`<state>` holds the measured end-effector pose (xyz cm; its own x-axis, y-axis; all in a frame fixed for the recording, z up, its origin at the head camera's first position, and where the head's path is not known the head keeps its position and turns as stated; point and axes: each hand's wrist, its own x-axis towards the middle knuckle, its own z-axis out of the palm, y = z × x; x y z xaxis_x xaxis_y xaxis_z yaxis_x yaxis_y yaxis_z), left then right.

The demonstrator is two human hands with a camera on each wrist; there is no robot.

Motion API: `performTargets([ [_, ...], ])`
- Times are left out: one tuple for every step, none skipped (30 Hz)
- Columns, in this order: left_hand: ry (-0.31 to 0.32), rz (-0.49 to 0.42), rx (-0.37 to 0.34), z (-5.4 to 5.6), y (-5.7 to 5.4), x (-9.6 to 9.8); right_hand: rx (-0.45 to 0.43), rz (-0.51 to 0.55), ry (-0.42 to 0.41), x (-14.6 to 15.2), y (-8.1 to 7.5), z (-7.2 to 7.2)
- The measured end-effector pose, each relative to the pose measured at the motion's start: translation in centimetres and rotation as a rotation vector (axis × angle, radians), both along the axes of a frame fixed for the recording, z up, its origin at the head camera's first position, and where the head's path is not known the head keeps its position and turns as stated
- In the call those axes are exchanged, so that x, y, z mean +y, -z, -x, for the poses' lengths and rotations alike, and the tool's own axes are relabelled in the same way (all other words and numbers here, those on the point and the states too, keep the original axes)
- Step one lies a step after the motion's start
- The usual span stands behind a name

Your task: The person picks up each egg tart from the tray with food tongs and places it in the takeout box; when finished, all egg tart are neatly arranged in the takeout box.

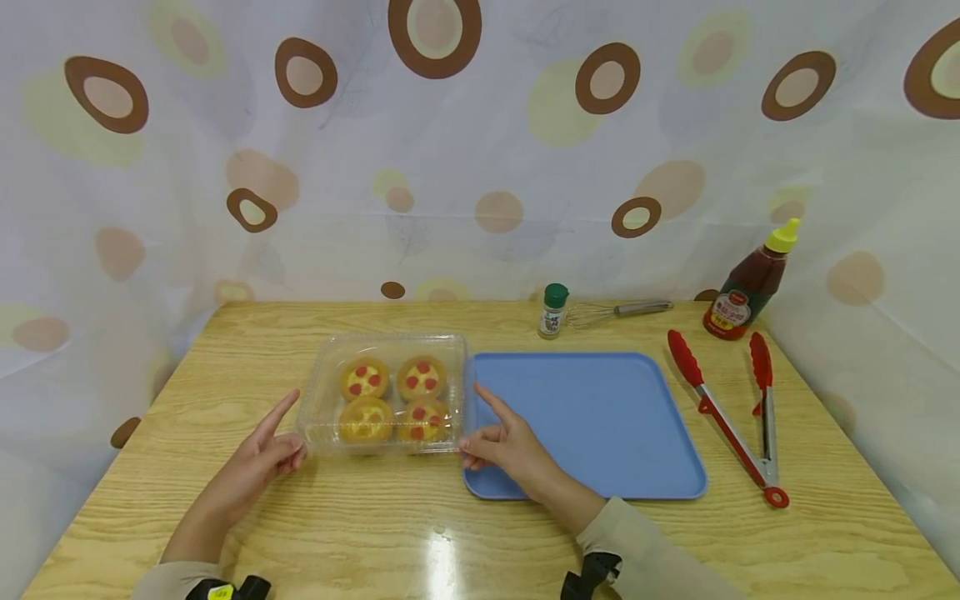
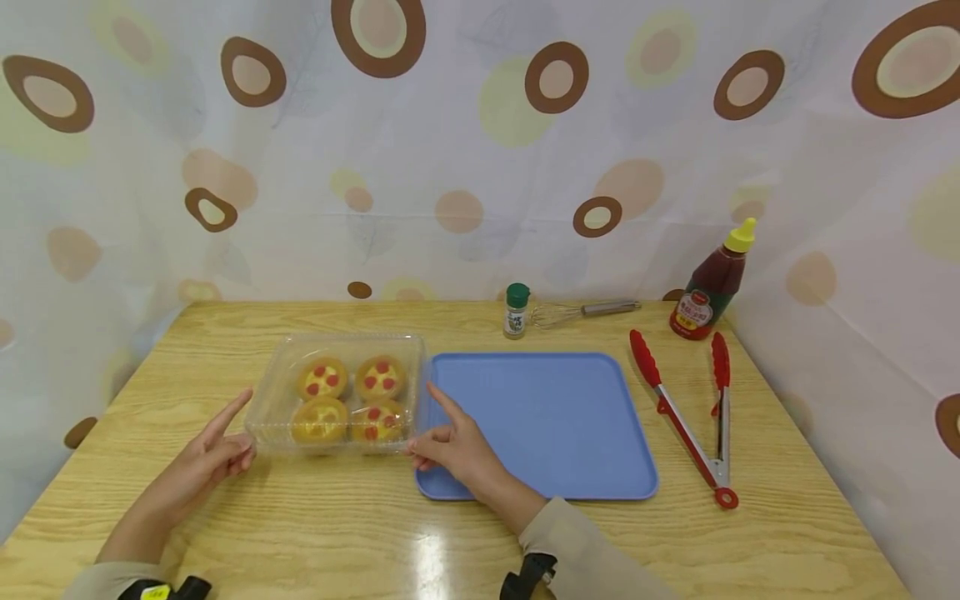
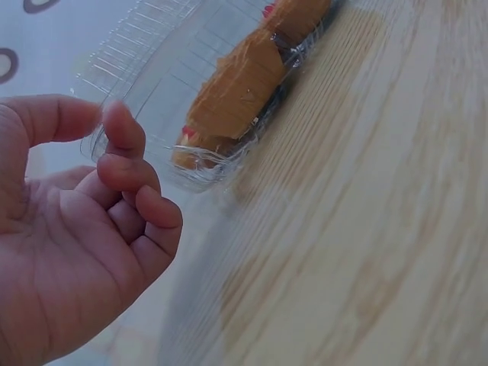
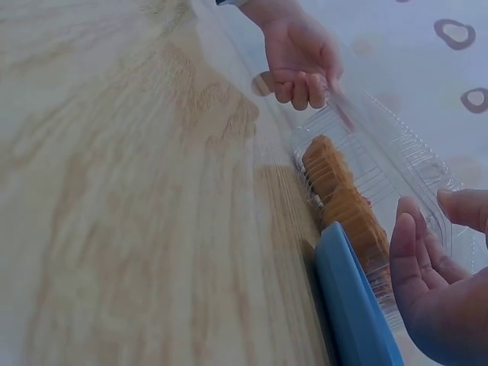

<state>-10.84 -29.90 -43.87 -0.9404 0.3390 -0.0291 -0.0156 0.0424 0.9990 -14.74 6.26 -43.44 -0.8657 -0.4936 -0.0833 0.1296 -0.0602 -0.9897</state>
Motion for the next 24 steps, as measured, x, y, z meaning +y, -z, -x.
performTargets([
  [0.006, 0.002, 0.000, 0.0, 0.0, 0.0, -0.002, 0.000, -0.004, 0.1, 0.0, 0.0],
  [0.010, 0.008, 0.000, -0.1, 0.0, 0.0, -0.005, 0.001, -0.007, 0.1, 0.0, 0.0],
  [0.017, 0.013, -0.001, -0.2, -0.1, 0.0, -0.009, 0.000, -0.009, 0.2, 0.0, 0.0],
  [0.027, 0.021, -0.002, -0.2, -0.1, 0.0, -0.014, -0.002, -0.013, 0.3, 0.1, 0.0],
  [0.038, 0.030, -0.001, -0.2, -0.1, 0.0, -0.016, -0.004, -0.018, 0.4, 0.1, 0.0],
  [0.049, 0.043, 0.002, -0.3, -0.1, -0.1, -0.019, -0.005, -0.022, 0.4, 0.1, 0.0],
  [0.061, 0.056, 0.004, -0.3, -0.2, -0.2, -0.020, -0.004, -0.027, 0.5, 0.1, 0.0],
  [0.070, 0.069, 0.002, -0.4, -0.2, -0.4, -0.019, -0.006, -0.034, 0.6, 0.1, 0.1],
  [0.077, 0.082, 0.002, -0.4, -0.2, -0.5, -0.017, -0.009, -0.043, 0.7, 0.1, 0.1],
  [0.080, 0.100, 0.003, -0.5, -0.2, -0.7, -0.014, -0.013, -0.051, 0.8, 0.2, 0.2],
  [0.083, 0.114, 0.006, -0.5, -0.2, -0.8, -0.011, -0.019, -0.058, 0.9, 0.2, 0.2],
  [0.088, 0.125, 0.013, -0.6, -0.2, -1.1, -0.015, -0.020, -0.063, 1.0, 0.2, 0.3],
  [0.095, 0.133, 0.021, -0.7, -0.3, -1.3, -0.016, -0.030, -0.067, 1.2, 0.2, 0.3],
  [0.095, 0.146, 0.024, -0.8, -0.4, -1.5, -0.019, -0.040, -0.072, 1.5, 0.2, 0.4],
  [0.096, 0.162, 0.032, -0.9, -0.5, -1.7, -0.017, -0.055, -0.075, 1.7, 0.2, 0.5],
  [0.096, 0.177, 0.037, -1.0, -0.7, -2.0, -0.021, -0.067, -0.076, 2.1, 0.2, 0.6],
  [0.096, 0.189, 0.041, -1.1, -0.9, -2.2, -0.022, -0.082, -0.075, 2.5, 0.1, 0.7],
  [0.093, 0.203, 0.042, -1.2, -1.1, -2.4, -0.019, -0.097, -0.076, 3.0, 0.1, 0.8],
  [0.090, 0.217, 0.044, -1.3, -1.3, -2.6, -0.012, -0.117, -0.074, 3.5, 0.0, 0.9],
  [0.080, 0.233, 0.039, -1.3, -1.5, -2.8, -0.006, -0.134, -0.072, 4.1, 0.0, 1.0],
  [0.072, 0.239, 0.040, -1.4, -1.7, -3.0, 0.002, -0.154, -0.067, 4.6, -0.1, 1.1],
  [0.066, 0.242, 0.046, -1.5, -2.0, -3.2, 0.006, -0.169, -0.061, 5.2, -0.2, 1.3],
  [0.058, 0.245, 0.061, -1.6, -2.3, -3.4, 0.018, -0.189, -0.057, 5.9, -0.4, 1.4],
  [0.048, 0.250, 0.083, -1.6, -2.6, -3.6, 0.029, -0.208, -0.050, 6.5, -0.6, 1.5],
])
